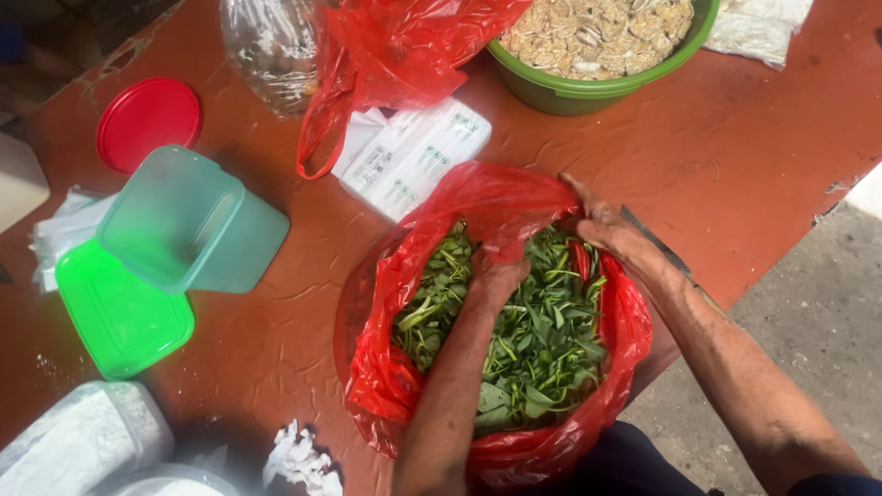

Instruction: The person uses a knife to repeatedly chop green leafy vegetables inside a red plastic bag on a table. The hands gather and cut the leaves in place, occasionally adjusting the bag and the pile of greens.

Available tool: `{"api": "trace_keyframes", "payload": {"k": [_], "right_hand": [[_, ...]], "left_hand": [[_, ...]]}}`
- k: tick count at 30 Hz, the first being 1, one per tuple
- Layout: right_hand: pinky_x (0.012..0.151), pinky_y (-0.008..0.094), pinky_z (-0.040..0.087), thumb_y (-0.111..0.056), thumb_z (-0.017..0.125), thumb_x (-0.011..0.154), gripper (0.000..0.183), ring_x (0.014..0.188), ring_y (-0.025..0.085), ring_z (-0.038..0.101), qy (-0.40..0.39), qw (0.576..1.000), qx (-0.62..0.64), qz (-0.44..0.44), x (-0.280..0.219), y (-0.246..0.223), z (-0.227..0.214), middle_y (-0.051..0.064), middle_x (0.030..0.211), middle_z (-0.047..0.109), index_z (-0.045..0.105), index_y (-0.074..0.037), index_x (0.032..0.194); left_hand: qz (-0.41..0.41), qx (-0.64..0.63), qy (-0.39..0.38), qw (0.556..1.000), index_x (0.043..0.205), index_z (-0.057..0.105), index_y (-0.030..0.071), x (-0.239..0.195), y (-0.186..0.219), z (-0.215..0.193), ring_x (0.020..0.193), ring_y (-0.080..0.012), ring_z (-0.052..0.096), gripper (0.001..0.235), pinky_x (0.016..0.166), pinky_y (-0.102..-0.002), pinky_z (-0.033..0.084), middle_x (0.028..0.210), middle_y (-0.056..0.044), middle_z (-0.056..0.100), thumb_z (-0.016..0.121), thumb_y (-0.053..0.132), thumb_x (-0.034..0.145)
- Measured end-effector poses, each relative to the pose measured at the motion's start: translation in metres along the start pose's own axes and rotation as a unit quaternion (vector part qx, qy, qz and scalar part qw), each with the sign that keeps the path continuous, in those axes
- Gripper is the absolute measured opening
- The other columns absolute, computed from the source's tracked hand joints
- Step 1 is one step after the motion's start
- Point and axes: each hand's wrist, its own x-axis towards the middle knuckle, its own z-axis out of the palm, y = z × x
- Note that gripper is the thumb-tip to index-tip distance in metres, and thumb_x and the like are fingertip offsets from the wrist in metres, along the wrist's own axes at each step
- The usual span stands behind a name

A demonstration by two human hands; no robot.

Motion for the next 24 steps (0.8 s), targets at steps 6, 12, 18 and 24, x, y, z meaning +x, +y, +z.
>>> {"api": "trace_keyframes", "payload": {"k": [6,12,18,24], "right_hand": [[0.107,0.065,0.025,0.0,0.068,0.08,0.108,0.105,0.045,0.017,0.068,0.995,-0.05,0.06,0.018,-0.017,-0.014,0.027,0.167,0.04,0.02,-0.014,0.175],[0.124,0.039,0.022,0.012,0.065,0.081,0.095,0.154,0.026,0.023,0.199,0.95,-0.216,0.104,0.036,-0.068,0.005,0.011,0.168,0.026,0.025,-0.019,0.162],[0.124,0.035,0.029,0.013,0.059,0.081,0.089,0.152,0.025,0.036,0.152,0.956,-0.251,0.027,0.035,-0.104,0.031,0.012,0.166,0.037,0.029,-0.015,0.161],[0.121,0.034,0.031,0.01,0.063,0.083,0.085,0.148,0.024,0.04,0.087,0.965,-0.248,-0.001,0.03,-0.115,0.053,0.012,0.162,0.041,0.031,-0.012,0.159]], "left_hand": [[0.019,-0.038,-0.129,0.991,0.125,0.057,0.001,-0.072,-0.011,-0.076,0.096,-0.0352,0.07,0.038,0.086,-0.048,0.057,0.111,-0.023,0.067,0.059,0.002,0.087],[0.025,-0.026,-0.16,0.987,0.117,0.058,0.002,-0.14,0.02,-0.163,0.087,-0.0363,0.068,0.035,0.072,-0.048,0.059,0.116,-0.024,0.054,0.048,-0.009,0.086],[0.006,-0.015,-0.159,0.987,0.131,0.057,0.006,-0.16,0.023,-0.195,0.124,-0.0423,0.05,0.047,0.105,-0.06,0.039,0.131,-0.023,0.048,0.059,0.01,0.084],[0.098,0.043,-0.009,0.994,0.135,0.055,0.001,-0.086,0.027,-0.15,0.139,-0.041,0.041,0.055,0.113,-0.063,0.032,0.155,-0.023,0.039,0.058,0.043,0.1]]}}
